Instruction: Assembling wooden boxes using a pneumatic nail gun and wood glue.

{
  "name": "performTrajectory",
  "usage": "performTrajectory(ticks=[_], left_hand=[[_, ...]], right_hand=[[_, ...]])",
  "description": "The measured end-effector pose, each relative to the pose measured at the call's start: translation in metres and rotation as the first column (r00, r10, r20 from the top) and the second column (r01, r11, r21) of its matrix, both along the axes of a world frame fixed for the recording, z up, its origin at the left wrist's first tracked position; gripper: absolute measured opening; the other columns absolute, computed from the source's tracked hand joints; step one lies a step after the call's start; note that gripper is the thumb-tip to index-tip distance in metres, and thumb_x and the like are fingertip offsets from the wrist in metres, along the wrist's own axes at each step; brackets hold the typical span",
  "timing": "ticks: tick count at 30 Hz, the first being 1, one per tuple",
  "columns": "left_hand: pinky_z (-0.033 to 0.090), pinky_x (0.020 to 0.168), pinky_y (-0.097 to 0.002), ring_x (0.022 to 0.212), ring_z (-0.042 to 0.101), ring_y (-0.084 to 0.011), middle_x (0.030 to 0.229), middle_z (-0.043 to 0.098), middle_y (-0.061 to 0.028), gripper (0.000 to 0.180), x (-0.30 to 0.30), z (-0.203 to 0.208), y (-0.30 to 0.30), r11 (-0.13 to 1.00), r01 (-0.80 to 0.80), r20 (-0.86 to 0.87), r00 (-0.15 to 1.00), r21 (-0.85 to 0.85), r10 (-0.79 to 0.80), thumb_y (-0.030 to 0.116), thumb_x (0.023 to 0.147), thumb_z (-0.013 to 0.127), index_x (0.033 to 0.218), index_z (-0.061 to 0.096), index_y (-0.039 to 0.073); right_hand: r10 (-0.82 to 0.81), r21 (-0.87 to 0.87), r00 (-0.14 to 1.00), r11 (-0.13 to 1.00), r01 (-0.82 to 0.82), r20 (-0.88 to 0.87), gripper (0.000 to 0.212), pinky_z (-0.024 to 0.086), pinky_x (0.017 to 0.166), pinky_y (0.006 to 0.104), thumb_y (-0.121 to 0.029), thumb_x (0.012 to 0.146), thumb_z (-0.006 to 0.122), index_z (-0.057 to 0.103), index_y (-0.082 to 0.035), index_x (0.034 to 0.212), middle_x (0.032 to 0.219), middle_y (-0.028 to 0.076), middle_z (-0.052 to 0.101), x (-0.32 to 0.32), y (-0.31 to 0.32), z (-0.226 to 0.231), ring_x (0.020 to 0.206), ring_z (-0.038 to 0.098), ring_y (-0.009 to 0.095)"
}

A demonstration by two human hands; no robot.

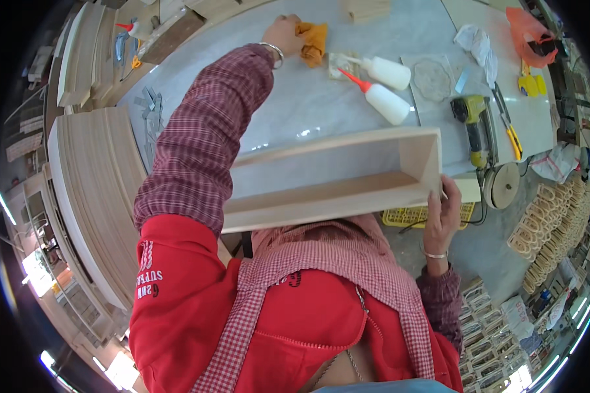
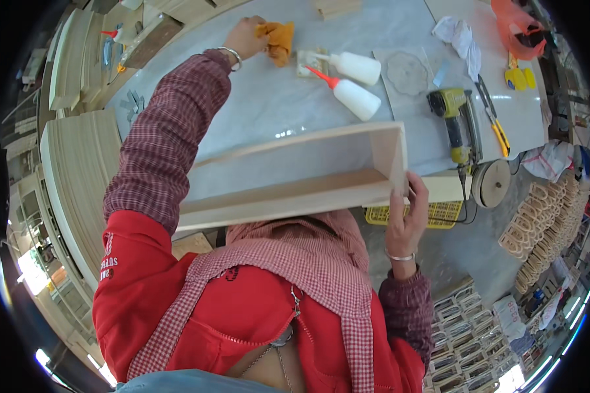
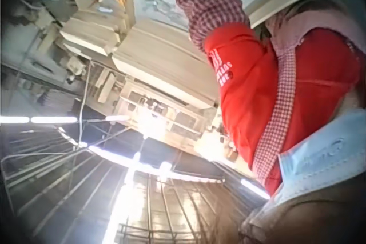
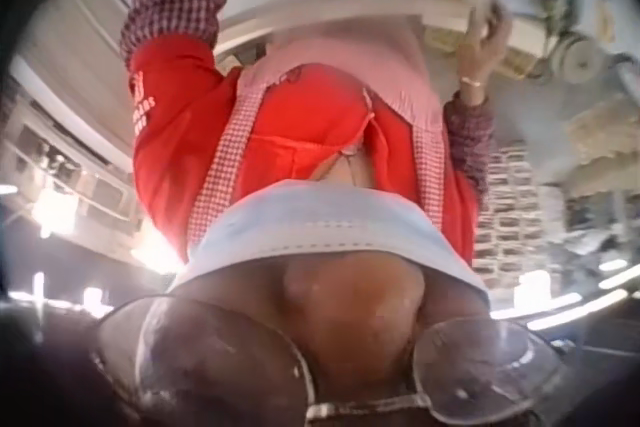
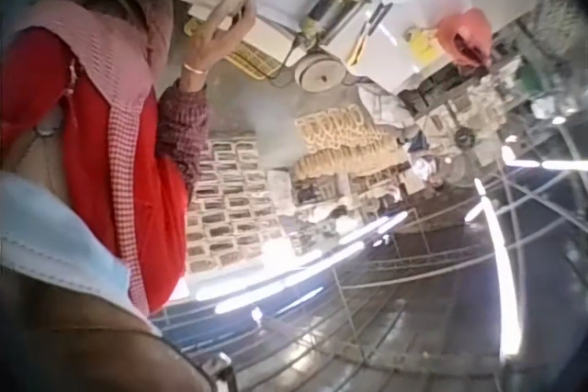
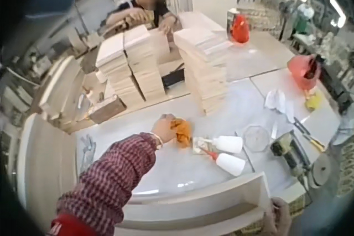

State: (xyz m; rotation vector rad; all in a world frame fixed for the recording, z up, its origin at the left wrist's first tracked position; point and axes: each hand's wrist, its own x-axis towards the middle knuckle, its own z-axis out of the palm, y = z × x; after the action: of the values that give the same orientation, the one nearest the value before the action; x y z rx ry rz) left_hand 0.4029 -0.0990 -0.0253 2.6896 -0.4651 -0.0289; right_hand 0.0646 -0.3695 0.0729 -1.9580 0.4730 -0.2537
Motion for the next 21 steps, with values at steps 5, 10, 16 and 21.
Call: performTrajectory(ticks=[5,10,16,21], left_hand=[[0.049,0.078,-0.0323,0.086,0.062,-0.0260,0.100,0.065,-0.0115,0.040,-0.053,0.045,0.007,0.965,0.058,-0.104,0.991,-0.257,-0.088,0.034,0.084,0.060,0.110,0.060,0.004],[0.048,0.072,-0.0281,0.082,0.062,-0.0205,0.099,0.066,-0.0089,0.036,-0.169,0.114,0.030,0.979,0.005,-0.437,0.895,-0.204,-0.095,0.034,0.087,0.060,0.108,0.062,0.004],[0.046,0.065,-0.0292,0.074,0.060,-0.0206,0.086,0.065,-0.0071,0.027,-0.230,0.101,0.067,1.000,0.018,-0.242,0.970,-0.004,-0.019,0.027,0.085,0.062,0.101,0.063,0.006],[0.045,0.061,-0.0310,0.069,0.059,-0.0212,0.081,0.063,-0.0048,0.021,-0.230,0.094,0.077,0.995,-0.015,-0.042,0.999,0.099,0.019,0.023,0.084,0.062,0.096,0.063,0.006]], right_hand=[[0.067,0.113,0.998,0.991,-0.065,-0.012,0.030,0.046,0.083,0.0310,-0.003,0.082,0.055,0.053,0.000,0.112,0.104,0.011,0.058,0.005,-0.018,-0.007,0.089,0.056,0.021],[0.248,0.167,0.968,0.954,-0.249,0.030,0.028,0.048,0.080,0.0294,-0.003,0.082,0.056,0.054,0.000,0.109,0.101,0.010,0.058,0.022,-0.017,-0.008,0.086,0.057,0.020],[0.419,0.300,0.902,0.851,-0.431,0.106,0.027,0.048,0.078,0.0273,-0.005,0.081,0.058,0.055,-0.001,0.108,0.097,0.009,0.059,0.043,-0.004,-0.024,0.084,0.058,0.018],[0.351,-0.077,0.921,0.936,-0.343,0.166,0.029,0.047,0.074,0.0309,-0.011,0.078,0.063,0.057,-0.003,0.104,0.096,0.009,0.060,0.108,-0.019,-0.084,0.082,0.058,0.022]])
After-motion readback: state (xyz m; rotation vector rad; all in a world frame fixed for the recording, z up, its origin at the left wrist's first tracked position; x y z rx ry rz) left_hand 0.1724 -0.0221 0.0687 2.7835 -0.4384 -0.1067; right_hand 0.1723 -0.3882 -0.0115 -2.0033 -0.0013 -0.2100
